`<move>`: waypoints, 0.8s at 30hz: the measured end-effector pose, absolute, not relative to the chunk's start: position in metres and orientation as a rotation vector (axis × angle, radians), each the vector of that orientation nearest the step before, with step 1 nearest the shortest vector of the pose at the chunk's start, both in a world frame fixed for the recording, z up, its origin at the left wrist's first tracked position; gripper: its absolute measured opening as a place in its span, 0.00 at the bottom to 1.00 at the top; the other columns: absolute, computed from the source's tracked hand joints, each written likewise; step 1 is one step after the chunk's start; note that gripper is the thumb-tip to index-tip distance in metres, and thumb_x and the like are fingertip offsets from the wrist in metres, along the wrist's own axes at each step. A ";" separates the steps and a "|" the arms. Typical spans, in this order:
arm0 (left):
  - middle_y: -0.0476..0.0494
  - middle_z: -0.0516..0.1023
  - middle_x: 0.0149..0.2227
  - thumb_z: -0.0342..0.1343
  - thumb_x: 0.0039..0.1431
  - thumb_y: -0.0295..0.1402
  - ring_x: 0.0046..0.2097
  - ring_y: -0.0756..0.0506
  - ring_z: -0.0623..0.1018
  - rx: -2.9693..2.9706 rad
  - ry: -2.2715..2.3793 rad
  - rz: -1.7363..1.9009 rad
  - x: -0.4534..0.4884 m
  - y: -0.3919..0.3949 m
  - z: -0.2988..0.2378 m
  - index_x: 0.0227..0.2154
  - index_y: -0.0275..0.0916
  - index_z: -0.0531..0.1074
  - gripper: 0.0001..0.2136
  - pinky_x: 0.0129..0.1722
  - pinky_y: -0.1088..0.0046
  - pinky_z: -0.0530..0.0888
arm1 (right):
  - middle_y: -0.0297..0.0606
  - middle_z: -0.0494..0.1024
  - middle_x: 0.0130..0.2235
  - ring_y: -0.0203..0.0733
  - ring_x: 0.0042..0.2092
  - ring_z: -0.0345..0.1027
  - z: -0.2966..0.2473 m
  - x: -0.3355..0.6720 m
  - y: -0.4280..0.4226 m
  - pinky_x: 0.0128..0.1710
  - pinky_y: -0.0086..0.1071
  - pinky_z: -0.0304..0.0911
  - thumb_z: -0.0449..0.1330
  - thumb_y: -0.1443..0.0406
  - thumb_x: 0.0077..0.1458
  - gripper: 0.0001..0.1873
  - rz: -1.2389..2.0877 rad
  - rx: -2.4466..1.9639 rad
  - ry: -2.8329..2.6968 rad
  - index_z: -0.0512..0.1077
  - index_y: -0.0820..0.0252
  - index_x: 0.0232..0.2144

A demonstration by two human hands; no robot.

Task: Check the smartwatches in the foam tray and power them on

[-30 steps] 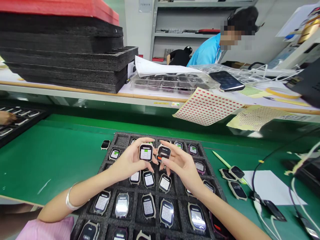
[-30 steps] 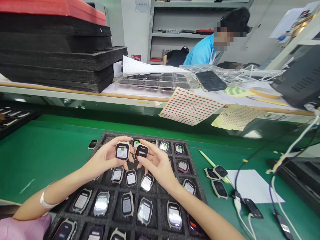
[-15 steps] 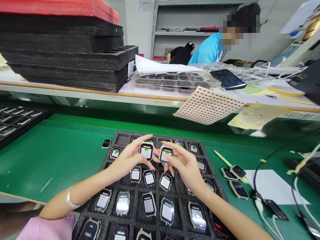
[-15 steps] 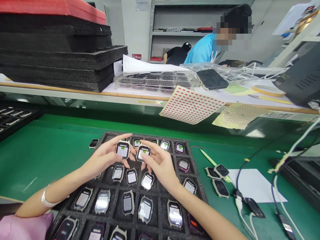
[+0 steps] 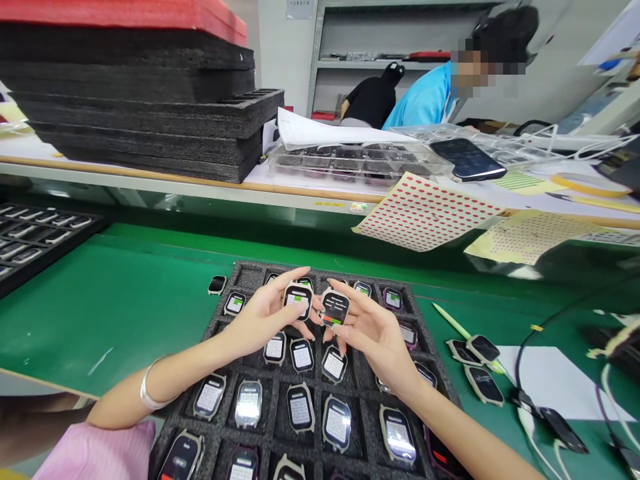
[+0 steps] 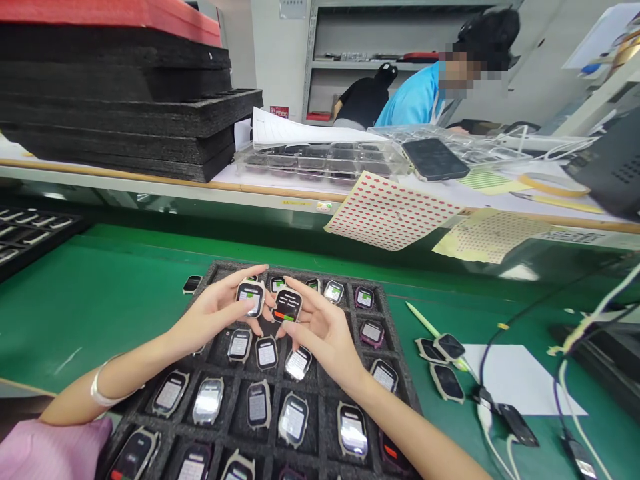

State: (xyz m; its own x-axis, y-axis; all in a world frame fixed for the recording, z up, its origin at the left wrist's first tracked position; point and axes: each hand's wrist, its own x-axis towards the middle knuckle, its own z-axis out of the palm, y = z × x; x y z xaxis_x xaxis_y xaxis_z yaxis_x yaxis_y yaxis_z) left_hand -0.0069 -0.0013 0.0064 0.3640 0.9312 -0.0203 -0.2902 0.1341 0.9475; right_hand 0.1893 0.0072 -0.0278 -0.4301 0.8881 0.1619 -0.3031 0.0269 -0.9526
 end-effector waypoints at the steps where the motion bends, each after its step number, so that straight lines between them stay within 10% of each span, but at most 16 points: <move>1: 0.38 0.75 0.42 0.58 0.56 0.28 0.38 0.45 0.77 1.080 0.752 1.020 -0.007 -0.001 0.007 0.60 0.36 0.56 0.29 0.35 0.67 0.79 | 0.43 0.76 0.42 0.39 0.31 0.72 -0.027 0.188 0.006 0.21 0.26 0.65 0.62 0.70 0.55 0.28 1.567 -0.682 -1.349 0.63 0.54 0.57; 24: 0.42 0.73 0.40 0.57 0.49 0.21 0.40 0.46 0.75 1.140 0.730 1.013 -0.007 -0.001 0.008 0.58 0.37 0.55 0.32 0.35 0.69 0.78 | 0.34 0.74 0.28 0.31 0.20 0.65 -0.032 0.187 0.007 0.15 0.21 0.55 0.63 0.67 0.56 0.16 1.463 -0.834 -1.358 0.72 0.57 0.48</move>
State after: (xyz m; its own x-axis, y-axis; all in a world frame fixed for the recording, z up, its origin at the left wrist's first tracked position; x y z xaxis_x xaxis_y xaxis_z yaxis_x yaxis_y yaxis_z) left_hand -0.0074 -0.0011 0.0082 0.3889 0.9210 0.0238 -0.2690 0.0888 0.9590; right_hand 0.1875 0.0068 -0.0319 -0.3268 0.9381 0.1146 -0.1844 0.0557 -0.9813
